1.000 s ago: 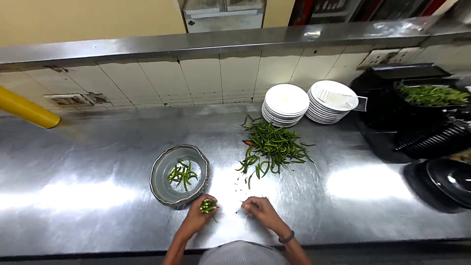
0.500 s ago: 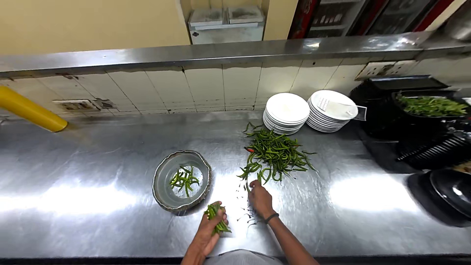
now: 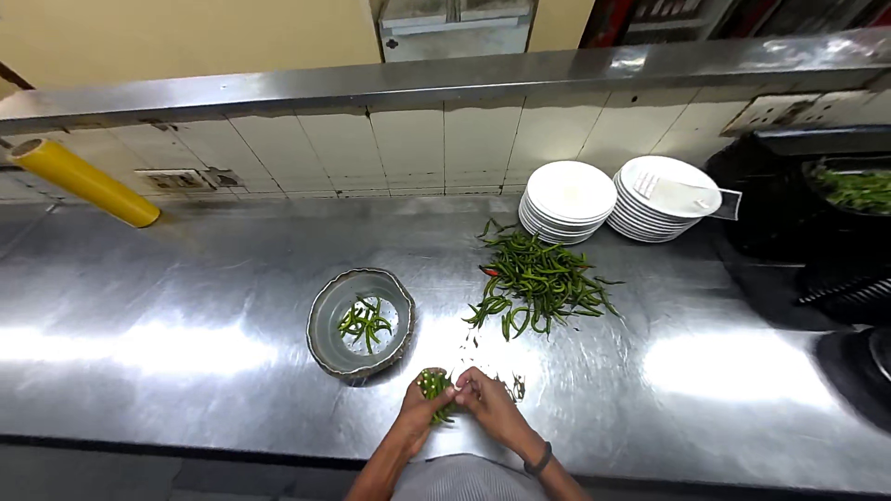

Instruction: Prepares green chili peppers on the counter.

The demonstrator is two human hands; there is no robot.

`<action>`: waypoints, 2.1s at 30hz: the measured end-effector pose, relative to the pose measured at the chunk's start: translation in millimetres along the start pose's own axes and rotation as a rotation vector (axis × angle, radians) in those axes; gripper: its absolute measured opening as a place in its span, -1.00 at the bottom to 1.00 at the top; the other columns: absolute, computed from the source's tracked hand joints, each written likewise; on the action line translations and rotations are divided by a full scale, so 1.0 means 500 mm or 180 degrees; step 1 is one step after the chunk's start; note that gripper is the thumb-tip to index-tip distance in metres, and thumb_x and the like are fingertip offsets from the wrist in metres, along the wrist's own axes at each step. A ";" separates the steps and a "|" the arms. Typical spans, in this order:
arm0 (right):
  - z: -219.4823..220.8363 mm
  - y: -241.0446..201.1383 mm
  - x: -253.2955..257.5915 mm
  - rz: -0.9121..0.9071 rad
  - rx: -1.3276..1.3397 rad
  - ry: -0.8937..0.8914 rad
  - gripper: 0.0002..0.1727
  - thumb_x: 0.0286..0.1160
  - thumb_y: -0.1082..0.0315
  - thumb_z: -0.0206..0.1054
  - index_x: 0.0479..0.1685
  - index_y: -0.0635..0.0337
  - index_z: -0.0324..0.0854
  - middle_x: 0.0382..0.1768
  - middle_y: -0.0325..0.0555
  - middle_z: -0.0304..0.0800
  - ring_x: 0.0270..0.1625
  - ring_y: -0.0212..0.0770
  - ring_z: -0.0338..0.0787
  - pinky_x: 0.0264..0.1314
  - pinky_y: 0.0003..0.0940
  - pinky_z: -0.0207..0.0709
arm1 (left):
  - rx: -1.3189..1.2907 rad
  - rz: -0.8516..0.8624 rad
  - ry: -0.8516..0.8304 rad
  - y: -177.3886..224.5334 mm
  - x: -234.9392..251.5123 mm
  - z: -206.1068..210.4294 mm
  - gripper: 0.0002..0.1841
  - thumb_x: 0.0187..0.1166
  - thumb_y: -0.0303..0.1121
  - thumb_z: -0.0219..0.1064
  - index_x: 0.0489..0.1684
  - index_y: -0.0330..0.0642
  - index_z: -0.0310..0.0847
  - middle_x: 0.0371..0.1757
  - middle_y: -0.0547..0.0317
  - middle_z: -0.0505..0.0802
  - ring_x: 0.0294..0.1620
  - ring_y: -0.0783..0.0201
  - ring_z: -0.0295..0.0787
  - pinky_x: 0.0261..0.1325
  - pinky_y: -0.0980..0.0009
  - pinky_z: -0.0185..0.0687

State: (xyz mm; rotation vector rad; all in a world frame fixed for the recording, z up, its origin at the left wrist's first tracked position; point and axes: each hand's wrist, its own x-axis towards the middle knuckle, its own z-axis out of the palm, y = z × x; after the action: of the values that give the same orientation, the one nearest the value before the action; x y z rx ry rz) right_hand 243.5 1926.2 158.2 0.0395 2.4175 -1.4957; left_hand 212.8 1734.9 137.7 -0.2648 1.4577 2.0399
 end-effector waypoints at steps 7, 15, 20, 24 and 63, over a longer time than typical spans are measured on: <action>-0.019 -0.023 -0.002 -0.0320 -0.1407 0.0467 -0.62 0.65 0.08 0.29 0.38 -0.15 0.67 0.36 -0.09 0.65 0.15 -0.05 0.80 0.03 -0.07 0.77 | 0.0997 -0.0087 -0.0554 0.029 0.008 -0.022 -0.44 0.42 -0.44 0.55 0.38 -0.35 0.42 -0.04 -0.09 0.85 -0.17 0.08 0.89 -0.03 0.19 0.89; 0.012 -0.021 -0.010 0.0109 -0.1841 0.0796 -0.66 0.65 0.01 0.24 -0.11 0.12 0.65 -0.06 -0.06 0.70 -0.06 -0.07 0.80 -0.19 -0.17 0.71 | 0.2083 -0.0027 -0.0552 0.042 0.024 -0.040 -0.49 0.43 -0.27 0.57 0.31 -0.23 0.53 0.01 0.03 0.84 -0.21 0.21 0.88 -0.06 0.26 0.88; 0.015 -0.007 -0.011 -0.0080 -0.1741 0.0228 -0.67 0.74 0.11 0.16 0.17 0.03 0.75 0.08 -0.04 0.79 0.15 0.01 0.81 0.06 -0.03 0.72 | 0.2732 0.0244 -0.0646 0.035 0.020 -0.041 -0.50 0.40 -0.18 0.58 0.28 -0.15 0.61 0.09 0.13 0.85 0.09 0.30 0.82 0.27 0.26 0.75; 0.010 -0.010 -0.014 0.0010 -0.1717 -0.0102 -0.69 0.73 0.14 0.17 -0.02 0.04 0.81 -0.05 -0.04 0.82 0.15 0.03 0.79 0.10 0.01 0.67 | 0.3082 0.0387 -0.0662 0.038 0.014 -0.036 -0.55 0.44 -0.26 0.55 0.27 -0.15 0.62 0.09 0.13 0.86 0.12 0.31 0.82 0.33 0.28 0.71; -0.051 0.070 0.061 0.1015 0.1568 0.1497 -0.79 0.71 0.34 0.27 0.00 0.30 0.72 -0.23 -0.03 0.90 -0.27 -0.16 0.89 -0.22 -0.24 0.80 | -0.0730 -0.0449 -0.0139 0.064 -0.025 -0.013 -0.46 0.48 -0.58 0.45 0.43 -0.42 0.33 -0.05 -0.22 0.85 -0.08 -0.05 0.91 0.08 0.07 0.88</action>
State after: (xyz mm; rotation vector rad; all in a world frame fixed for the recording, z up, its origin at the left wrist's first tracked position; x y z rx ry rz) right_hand 214.6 1960.5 130.3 0.9258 2.1335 -2.0433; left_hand 202.9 1717.7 166.5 -0.4026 1.1455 2.0832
